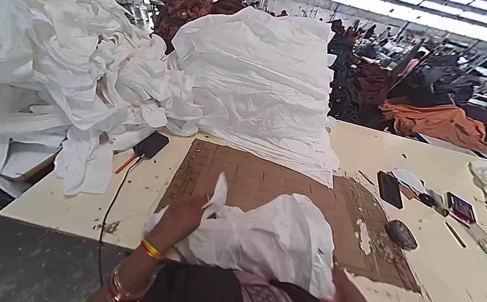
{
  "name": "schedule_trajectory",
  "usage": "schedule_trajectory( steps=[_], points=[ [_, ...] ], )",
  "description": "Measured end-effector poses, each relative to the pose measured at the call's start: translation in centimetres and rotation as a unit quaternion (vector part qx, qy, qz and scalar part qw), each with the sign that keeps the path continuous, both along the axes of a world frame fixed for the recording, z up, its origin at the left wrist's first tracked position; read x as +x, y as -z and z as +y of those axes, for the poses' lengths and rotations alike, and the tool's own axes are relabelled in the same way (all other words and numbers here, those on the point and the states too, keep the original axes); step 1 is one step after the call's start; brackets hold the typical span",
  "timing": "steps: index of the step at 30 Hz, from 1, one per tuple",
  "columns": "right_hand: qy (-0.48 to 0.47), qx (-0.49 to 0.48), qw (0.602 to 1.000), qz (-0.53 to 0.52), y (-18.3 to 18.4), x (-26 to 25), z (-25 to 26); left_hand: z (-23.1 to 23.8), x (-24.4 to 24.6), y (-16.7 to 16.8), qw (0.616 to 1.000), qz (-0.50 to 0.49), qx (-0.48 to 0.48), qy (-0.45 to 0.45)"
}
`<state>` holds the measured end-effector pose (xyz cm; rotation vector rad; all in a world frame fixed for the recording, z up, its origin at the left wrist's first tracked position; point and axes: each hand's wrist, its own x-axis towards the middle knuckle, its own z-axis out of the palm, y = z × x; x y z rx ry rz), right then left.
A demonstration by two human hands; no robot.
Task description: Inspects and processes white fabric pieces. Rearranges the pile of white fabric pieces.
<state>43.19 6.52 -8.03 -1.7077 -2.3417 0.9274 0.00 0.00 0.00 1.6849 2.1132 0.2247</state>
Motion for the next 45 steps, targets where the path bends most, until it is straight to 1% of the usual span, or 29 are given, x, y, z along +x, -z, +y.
schedule_trajectory(
  steps=[1,3,5,7,10,12,14,15,17,18,19,20,21,22,23,24,25,26,28,29,31,32,34,36,38,40,42,43,45],
  points=[
    [0.039,0.022,0.999,-0.019,0.7,-2.1,-0.9,-0.2,0.1,1.7,0.998,-0.014,-0.065,0.001],
    [0.077,0.073,0.991,-0.079,0.2,-6.9,-1.7,-1.9,-0.6,3.8,0.996,-0.057,-0.044,-0.050],
    [0.064,0.103,0.988,-0.092,-0.3,-10.2,0.0,-2.8,-2.4,3.1,0.987,-0.082,0.042,-0.134],
    [0.039,0.157,0.985,-0.067,-0.6,-11.5,3.6,-2.6,-4.7,1.5,0.945,-0.111,0.188,-0.243],
    [0.055,0.352,0.934,0.034,-4.1,-14.0,9.0,-1.2,-9.1,-2.4,0.813,-0.208,0.391,-0.377],
    [0.085,0.488,0.860,0.121,-7.6,-16.0,12.0,-0.6,-12.2,-4.7,0.734,-0.285,0.483,-0.384],
    [0.115,0.555,0.802,0.191,-10.6,-17.4,14.1,-0.3,-15.4,-6.0,0.665,-0.318,0.573,-0.359],
    [0.117,0.553,0.799,0.205,-11.5,-18.1,14.4,-0.4,-16.9,-6.4,0.611,-0.320,0.626,-0.362],
    [0.076,0.490,0.856,0.145,-11.8,-19.1,12.8,-1.3,-20.3,-6.8,0.480,-0.286,0.734,-0.386],
    [0.046,0.434,0.897,0.078,-11.4,-19.5,11.5,-1.9,-21.7,-6.5,0.442,-0.254,0.770,-0.383],
    [0.016,0.348,0.938,0.007,-10.7,-19.9,10.1,-2.2,-22.2,-6.3,0.431,-0.224,0.794,-0.366],
    [-0.010,0.239,0.969,-0.061,-9.8,-20.1,8.8,-2.4,-21.4,-5.8,0.461,-0.198,0.796,-0.338],
    [-0.038,0.139,0.983,-0.110,-8.8,-20.1,7.9,-2.7,-19.0,-5.1,0.537,-0.169,0.766,-0.308],
    [-0.066,0.064,0.988,-0.124,-7.7,-19.7,7.3,-3.1,-15.5,-4.4,0.655,-0.144,0.690,-0.272],
    [-0.094,0.021,0.990,-0.105,-6.8,-18.8,6.7,-3.6,-12.3,-3.3,0.785,-0.142,0.572,-0.192],
    [-0.114,0.003,0.991,-0.074,-6.4,-17.7,6.0,-3.8,-10.3,-1.6,0.890,-0.139,0.430,-0.060],
    [-0.125,-0.002,0.991,-0.051,-6.5,-16.6,5.2,-3.3,-9.3,0.9,0.947,-0.102,0.294,0.080],
    [-0.132,0.000,0.990,-0.046,-7.3,-15.7,4.3,-2.9,-8.7,3.6,0.971,-0.059,0.140,0.186],
    [-0.143,0.045,0.988,-0.047,-9.6,-14.3,2.7,-2.8,-8.8,7.6,0.959,-0.041,-0.090,0.267],
    [-0.158,0.093,0.983,-0.034,-10.5,-13.9,2.5,-2.9,-9.6,8.2,0.956,-0.048,-0.115,0.265],
    [-0.182,0.205,0.960,0.051,-11.6,-14.2,2.5,-4.2,-11.6,7.5,0.973,-0.121,-0.011,0.197],
    [-0.186,0.228,0.948,0.124,-12.0,-14.8,2.6,-5.0,-12.6,6.8,0.973,-0.160,0.051,0.159],
    [-0.190,0.207,0.924,0.258,-12.4,-17.2,2.0,-5.9,-14.4,6.7,0.961,-0.200,0.161,0.100],
    [-0.228,0.202,0.907,0.291,-12.0,-20.3,1.3,-5.7,-15.3,7.7,0.952,-0.185,0.234,0.066],
    [-0.300,0.173,0.909,0.231,-11.1,-23.5,0.3,-5.5,-14.4,8.6,0.948,-0.178,0.255,0.067],
    [-0.350,0.104,0.928,0.070,-9.9,-26.6,0.3,-4.8,-12.2,9.5,0.938,-0.180,0.273,0.117],
    [-0.301,0.011,0.946,-0.116,-7.7,-29.2,1.7,-3.7,-10.1,10.9,0.933,-0.150,0.288,0.152],
    [-0.268,0.007,0.949,-0.168,-6.2,-29.8,2.6,-3.2,-9.2,11.5,0.935,-0.130,0.292,0.154],
    [-0.249,0.007,0.951,-0.182,-4.8,-29.9,4.0,-2.3,-7.8,12.0,0.938,-0.122,0.297,0.129]
  ],
)
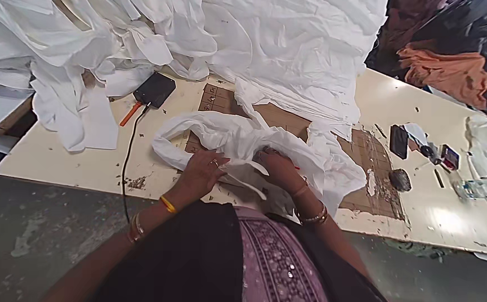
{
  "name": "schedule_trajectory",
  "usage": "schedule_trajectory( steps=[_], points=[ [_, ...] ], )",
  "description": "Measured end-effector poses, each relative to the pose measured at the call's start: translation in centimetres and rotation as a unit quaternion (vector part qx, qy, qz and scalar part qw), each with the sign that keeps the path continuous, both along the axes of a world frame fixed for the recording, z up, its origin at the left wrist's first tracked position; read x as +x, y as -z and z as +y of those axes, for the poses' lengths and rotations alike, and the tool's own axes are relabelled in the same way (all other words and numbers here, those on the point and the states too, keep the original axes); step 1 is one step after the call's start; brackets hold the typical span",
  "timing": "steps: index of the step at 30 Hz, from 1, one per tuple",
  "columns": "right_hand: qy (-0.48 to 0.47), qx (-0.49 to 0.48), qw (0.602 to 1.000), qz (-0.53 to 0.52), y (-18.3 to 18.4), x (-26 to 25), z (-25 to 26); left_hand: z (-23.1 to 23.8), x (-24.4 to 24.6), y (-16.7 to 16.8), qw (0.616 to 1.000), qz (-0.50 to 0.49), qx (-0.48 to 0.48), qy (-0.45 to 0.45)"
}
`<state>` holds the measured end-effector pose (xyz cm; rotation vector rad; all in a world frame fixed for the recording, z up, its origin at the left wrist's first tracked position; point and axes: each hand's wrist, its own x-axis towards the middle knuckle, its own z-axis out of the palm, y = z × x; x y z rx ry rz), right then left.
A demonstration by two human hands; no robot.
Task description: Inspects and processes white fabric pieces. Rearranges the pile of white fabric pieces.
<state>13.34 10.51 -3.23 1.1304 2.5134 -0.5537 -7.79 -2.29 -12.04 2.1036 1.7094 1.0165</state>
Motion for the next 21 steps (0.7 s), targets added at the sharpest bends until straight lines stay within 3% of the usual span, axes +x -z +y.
schedule_trajectory(
  steps=[4,7,9,11,13,16,18,21],
  points=[
    [-0.033,0.033,0.958,0.281,1.0,1.0,-0.8,0.8,1.2,-1.0,0.999,-0.035,-0.034,-0.013],
    [-0.058,0.072,0.944,0.318,1.5,-0.5,-2.5,1.4,1.4,-0.8,0.999,-0.030,-0.001,-0.017],
    [-0.124,0.048,0.930,0.343,1.2,-1.1,-3.7,2.2,1.6,-1.0,0.993,-0.103,0.013,-0.053],
    [-0.196,0.036,0.888,0.414,0.7,-1.3,-4.5,3.3,1.7,-1.4,0.970,-0.215,0.021,-0.112],
    [-0.191,0.044,0.853,0.483,-0.5,-0.7,-4.3,4.3,1.7,-2.3,0.954,-0.246,0.058,-0.159],
    [-0.068,0.044,0.814,0.576,-3.1,1.2,-1.7,4.8,1.6,-4.3,0.955,-0.188,0.195,-0.126],
    [0.010,0.024,0.798,0.602,-4.1,2.5,0.4,4.0,1.2,-5.5,0.956,-0.145,0.255,-0.007],
    [0.047,0.020,0.797,0.601,-3.8,3.8,1.3,2.9,0.2,-7.3,0.941,0.011,0.335,0.055]
  ],
)
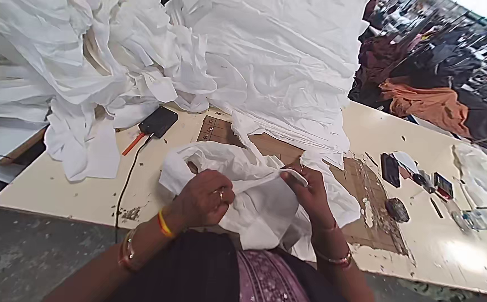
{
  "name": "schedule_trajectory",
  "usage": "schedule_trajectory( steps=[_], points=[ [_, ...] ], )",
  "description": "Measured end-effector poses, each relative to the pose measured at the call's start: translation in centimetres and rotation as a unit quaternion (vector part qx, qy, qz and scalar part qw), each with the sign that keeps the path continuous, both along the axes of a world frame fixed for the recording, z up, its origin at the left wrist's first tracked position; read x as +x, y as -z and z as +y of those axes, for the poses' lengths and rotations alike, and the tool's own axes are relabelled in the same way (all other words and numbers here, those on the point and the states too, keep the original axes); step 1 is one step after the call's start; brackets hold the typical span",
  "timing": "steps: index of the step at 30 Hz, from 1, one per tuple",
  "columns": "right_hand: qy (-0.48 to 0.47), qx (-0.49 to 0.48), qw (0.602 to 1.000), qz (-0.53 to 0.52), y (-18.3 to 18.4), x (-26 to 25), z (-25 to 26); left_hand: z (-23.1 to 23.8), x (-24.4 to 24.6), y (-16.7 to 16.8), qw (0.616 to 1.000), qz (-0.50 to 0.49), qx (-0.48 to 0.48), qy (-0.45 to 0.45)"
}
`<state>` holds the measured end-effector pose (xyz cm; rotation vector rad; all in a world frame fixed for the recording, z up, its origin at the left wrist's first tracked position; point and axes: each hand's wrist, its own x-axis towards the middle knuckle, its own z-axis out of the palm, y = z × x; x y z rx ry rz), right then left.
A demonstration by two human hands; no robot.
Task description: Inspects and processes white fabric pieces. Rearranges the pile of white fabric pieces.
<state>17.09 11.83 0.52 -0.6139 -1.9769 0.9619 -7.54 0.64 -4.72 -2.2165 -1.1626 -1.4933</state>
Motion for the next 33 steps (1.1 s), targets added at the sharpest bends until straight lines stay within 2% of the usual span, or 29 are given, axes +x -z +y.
schedule_trajectory(
  steps=[4,8,12,14,16,17,19,20,21,23,25,27,29,33],
  points=[
    [-0.029,-0.001,0.999,0.018,0.2,0.5,-0.7,-1.5,-2.2,-2.1,0.989,0.080,0.001,-0.125],
    [-0.047,-0.015,0.998,0.035,0.2,0.6,-0.2,-2.3,-2.3,-3.2,0.981,0.127,0.002,-0.146],
    [-0.001,0.017,1.000,-0.022,0.0,0.4,0.6,-1.6,-0.6,-2.1,0.970,0.099,-0.121,-0.187],
    [0.067,0.073,0.993,-0.063,0.3,-0.2,1.1,-1.4,0.2,-1.9,0.970,0.037,-0.192,-0.141],
    [0.109,0.090,0.987,-0.080,0.6,-0.7,2.0,-1.6,1.0,-2.0,0.963,-0.072,-0.260,-0.023],
    [0.114,0.083,0.987,-0.080,0.7,-1.0,2.4,-1.8,1.3,-2.1,0.939,-0.132,-0.311,0.066],
    [0.123,0.087,0.986,-0.077,1.0,-1.9,2.1,-2.1,2.1,-2.5,0.844,-0.240,-0.419,0.232],
    [0.142,0.113,0.980,-0.079,1.1,-2.4,1.5,-2.1,2.7,-2.6,0.799,-0.280,-0.458,0.271],
    [0.169,0.158,0.969,-0.084,1.2,-2.8,0.7,-2.2,3.2,-2.7,0.768,-0.313,-0.488,0.273],
    [0.207,0.265,0.938,-0.083,1.7,-3.2,-0.9,-2.3,4.0,-2.7,0.747,-0.379,-0.506,0.205],
    [0.197,0.350,0.912,-0.082,2.2,-3.2,-3.0,-2.5,4.3,-2.9,0.765,-0.426,-0.468,0.118],
    [0.127,0.408,0.902,-0.071,3.1,-3.0,-4.7,-2.7,4.4,-3.3,0.794,-0.440,-0.413,0.075],
    [0.059,0.447,0.891,-0.061,3.9,-3.0,-5.0,-3.1,4.6,-3.7,0.834,-0.404,-0.375,0.042],
    [0.025,0.451,0.890,-0.054,3.7,-2.9,-4.8,-3.5,4.7,-3.4,0.903,-0.295,-0.311,-0.010]
  ],
)
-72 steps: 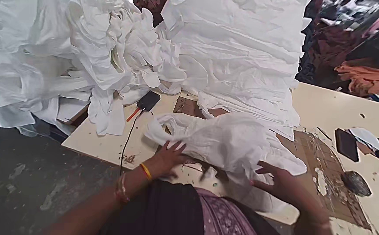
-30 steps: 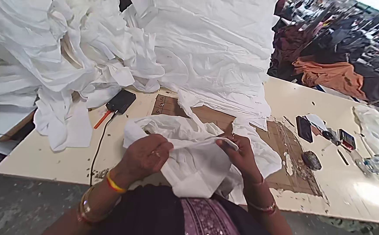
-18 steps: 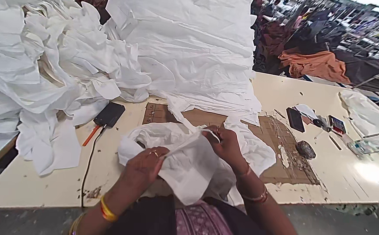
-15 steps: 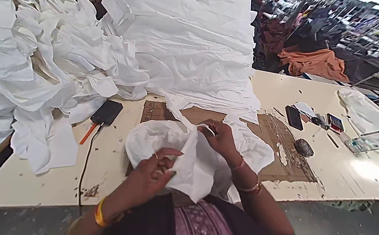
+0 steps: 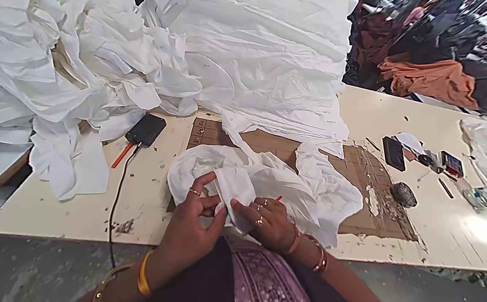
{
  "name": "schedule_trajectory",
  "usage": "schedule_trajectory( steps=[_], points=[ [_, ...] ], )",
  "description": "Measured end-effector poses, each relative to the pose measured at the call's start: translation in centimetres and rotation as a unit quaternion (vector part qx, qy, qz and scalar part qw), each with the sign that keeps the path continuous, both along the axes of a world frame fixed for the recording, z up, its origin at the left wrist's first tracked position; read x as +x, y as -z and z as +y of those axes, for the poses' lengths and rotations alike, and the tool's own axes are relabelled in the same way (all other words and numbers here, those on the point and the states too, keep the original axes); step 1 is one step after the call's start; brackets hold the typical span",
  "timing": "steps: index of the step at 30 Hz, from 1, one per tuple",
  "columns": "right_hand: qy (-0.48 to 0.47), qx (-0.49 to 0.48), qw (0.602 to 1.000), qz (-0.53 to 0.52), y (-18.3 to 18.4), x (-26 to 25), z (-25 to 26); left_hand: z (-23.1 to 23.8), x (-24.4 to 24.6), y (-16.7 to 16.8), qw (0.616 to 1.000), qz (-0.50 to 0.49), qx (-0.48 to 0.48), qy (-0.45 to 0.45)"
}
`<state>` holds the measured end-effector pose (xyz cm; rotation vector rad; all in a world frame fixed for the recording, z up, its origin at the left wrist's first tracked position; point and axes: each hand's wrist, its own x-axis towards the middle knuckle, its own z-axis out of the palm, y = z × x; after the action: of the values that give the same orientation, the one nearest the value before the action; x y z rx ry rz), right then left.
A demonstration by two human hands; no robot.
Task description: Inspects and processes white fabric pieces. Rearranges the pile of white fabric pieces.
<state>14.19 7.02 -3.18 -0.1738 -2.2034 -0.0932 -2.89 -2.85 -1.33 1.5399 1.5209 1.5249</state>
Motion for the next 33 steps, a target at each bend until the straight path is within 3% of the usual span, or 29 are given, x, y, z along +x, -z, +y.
schedule_trajectory(
  steps=[6,10,13,15,17,20,22,24,25,27,29,33],
  points=[
    [0.004,-0.045,0.999,0.021,0.0,-0.1,-0.6,0.0,0.1,0.0,0.998,0.055,0.018,-0.006],
    [0.002,-0.023,1.000,0.011,0.0,-0.1,-0.6,-0.1,0.2,0.5,1.000,0.016,0.026,-0.005],
    [-0.010,-0.005,0.999,-0.042,0.1,-0.3,-0.3,-0.2,0.0,0.7,1.000,-0.004,0.028,-0.010],
    [-0.037,-0.058,0.988,-0.135,0.1,-0.5,-0.5,-0.1,-0.7,0.6,0.999,0.005,0.034,-0.031],
    [-0.104,-0.204,0.954,-0.195,0.1,-0.7,-0.8,0.2,-1.6,0.2,0.994,0.051,0.058,-0.076],
    [-0.211,-0.483,0.848,-0.050,-1.6,-0.2,0.0,0.2,-2.5,0.2,0.975,0.155,0.124,-0.105],
    [-0.270,-0.654,0.702,0.082,-3.6,0.4,0.7,-0.1,-2.8,0.5,0.956,0.224,0.156,-0.108],
    [-0.312,-0.761,0.549,0.148,-4.4,1.0,0.8,-0.3,-2.9,1.0,0.941,0.274,0.168,-0.106],
    [-0.308,-0.787,0.521,0.121,-4.3,1.2,0.2,-0.5,-2.9,1.3,0.936,0.290,0.168,-0.109],
    [-0.316,-0.796,0.516,0.004,-3.1,1.3,-1.1,-0.7,-3.0,1.9,0.933,0.307,0.150,-0.112],
    [-0.336,-0.798,0.499,-0.036,-1.4,1.3,-2.1,-1.0,-2.8,2.7,0.942,0.295,0.116,-0.110],
    [-0.371,-0.734,0.568,-0.020,-0.7,1.7,-2.5,-1.3,-2.8,3.4,0.962,0.243,0.089,-0.082]
  ],
)
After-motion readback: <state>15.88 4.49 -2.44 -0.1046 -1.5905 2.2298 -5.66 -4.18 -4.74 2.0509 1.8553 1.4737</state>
